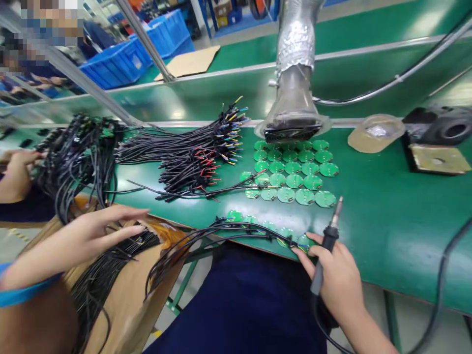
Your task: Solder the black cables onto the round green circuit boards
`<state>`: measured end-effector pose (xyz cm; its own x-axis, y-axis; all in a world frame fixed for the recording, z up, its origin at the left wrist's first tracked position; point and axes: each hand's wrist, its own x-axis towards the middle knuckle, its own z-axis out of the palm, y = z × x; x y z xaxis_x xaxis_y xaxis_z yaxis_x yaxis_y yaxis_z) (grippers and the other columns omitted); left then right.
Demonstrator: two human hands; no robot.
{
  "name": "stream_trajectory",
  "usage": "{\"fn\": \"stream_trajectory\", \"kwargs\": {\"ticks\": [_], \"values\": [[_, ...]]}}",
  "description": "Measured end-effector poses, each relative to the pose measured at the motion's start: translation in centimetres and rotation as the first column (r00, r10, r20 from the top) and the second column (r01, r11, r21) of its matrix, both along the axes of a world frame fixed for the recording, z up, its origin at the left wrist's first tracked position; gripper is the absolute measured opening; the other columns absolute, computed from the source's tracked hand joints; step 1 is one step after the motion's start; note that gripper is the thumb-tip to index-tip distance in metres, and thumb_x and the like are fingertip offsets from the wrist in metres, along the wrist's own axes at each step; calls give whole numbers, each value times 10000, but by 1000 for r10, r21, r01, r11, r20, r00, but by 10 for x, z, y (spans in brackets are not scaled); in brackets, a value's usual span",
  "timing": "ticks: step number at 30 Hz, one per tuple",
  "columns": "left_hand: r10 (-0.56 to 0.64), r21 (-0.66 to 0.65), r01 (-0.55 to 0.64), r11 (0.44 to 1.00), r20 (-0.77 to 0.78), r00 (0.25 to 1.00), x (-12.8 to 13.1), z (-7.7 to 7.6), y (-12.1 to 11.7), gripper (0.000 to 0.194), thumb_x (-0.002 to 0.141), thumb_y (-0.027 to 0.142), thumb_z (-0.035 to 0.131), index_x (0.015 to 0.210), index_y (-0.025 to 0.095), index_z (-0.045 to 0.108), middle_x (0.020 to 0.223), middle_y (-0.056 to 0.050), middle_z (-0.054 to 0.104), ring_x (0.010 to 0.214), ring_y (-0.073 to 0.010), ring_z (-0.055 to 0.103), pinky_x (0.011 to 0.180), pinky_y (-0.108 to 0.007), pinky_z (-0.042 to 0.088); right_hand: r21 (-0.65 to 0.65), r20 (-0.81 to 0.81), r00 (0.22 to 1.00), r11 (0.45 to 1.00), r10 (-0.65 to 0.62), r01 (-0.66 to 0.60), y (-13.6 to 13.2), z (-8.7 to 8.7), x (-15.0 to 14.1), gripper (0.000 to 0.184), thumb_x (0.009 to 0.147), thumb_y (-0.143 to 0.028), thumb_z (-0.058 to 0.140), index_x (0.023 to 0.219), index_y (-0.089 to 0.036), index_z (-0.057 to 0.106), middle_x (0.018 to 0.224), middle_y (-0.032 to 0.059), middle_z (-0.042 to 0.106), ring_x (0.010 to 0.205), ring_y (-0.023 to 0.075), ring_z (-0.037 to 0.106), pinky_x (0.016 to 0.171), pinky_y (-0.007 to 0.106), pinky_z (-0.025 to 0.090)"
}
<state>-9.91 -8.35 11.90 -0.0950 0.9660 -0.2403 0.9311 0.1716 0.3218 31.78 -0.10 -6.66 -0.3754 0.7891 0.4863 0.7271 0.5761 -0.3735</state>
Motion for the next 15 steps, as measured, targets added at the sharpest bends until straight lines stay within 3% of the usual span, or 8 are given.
{"fn": "stream_trajectory", "kwargs": {"ticks": [1,3,6,10,12,15], "values": [[-125,81,122,989,26,992,12,-18,22,370,811,480,550,1099,251,589,1089,13,627,981,-165,579,883,-339,476,9,8,1000,1000,21,-21,1,1,-1,226,735,-353,661,733,-200,495,967,79,657,863,204,617,741,351,499],[-389,219,369,903,59,919,47,-54,59,397,828,436,554,1158,216,553,1217,-59,552,1128,-196,503,993,-364,403,25,20,999,998,49,-49,1,2,-3,211,742,-317,661,758,-195,489,989,88,649,895,207,615,761,354,495],[-625,253,592,766,72,777,102,-94,81,526,782,478,599,1208,183,509,1176,-101,559,1101,-222,511,960,-371,431,42,19,998,998,54,-54,-1,2,-5,216,741,-293,664,768,-195,474,1000,95,639,899,211,613,767,365,492],[-626,284,614,737,-59,778,137,-116,60,306,883,236,479,1177,157,503,980,-85,612,933,-198,566,839,-355,476,49,-7,999,998,50,-49,-2,3,-6,218,738,-279,667,762,-202,465,988,93,629,914,217,613,751,359,501],[-690,333,681,652,-112,715,140,-124,39,275,912,163,391,1159,146,512,956,-73,633,957,-180,569,882,-346,454,56,-7,998,997,57,-57,-2,4,-7,220,733,-266,672,763,-199,464,981,100,627,925,223,613,754,361,501],[-794,312,799,514,-180,580,140,-146,10,311,923,144,364,1207,98,483,1126,-103,617,1107,-189,531,957,-328,415,53,-1,999,997,53,-53,-2,4,-9,220,732,-267,673,762,-193,469,972,109,634,929,230,614,772,375,496]]}}
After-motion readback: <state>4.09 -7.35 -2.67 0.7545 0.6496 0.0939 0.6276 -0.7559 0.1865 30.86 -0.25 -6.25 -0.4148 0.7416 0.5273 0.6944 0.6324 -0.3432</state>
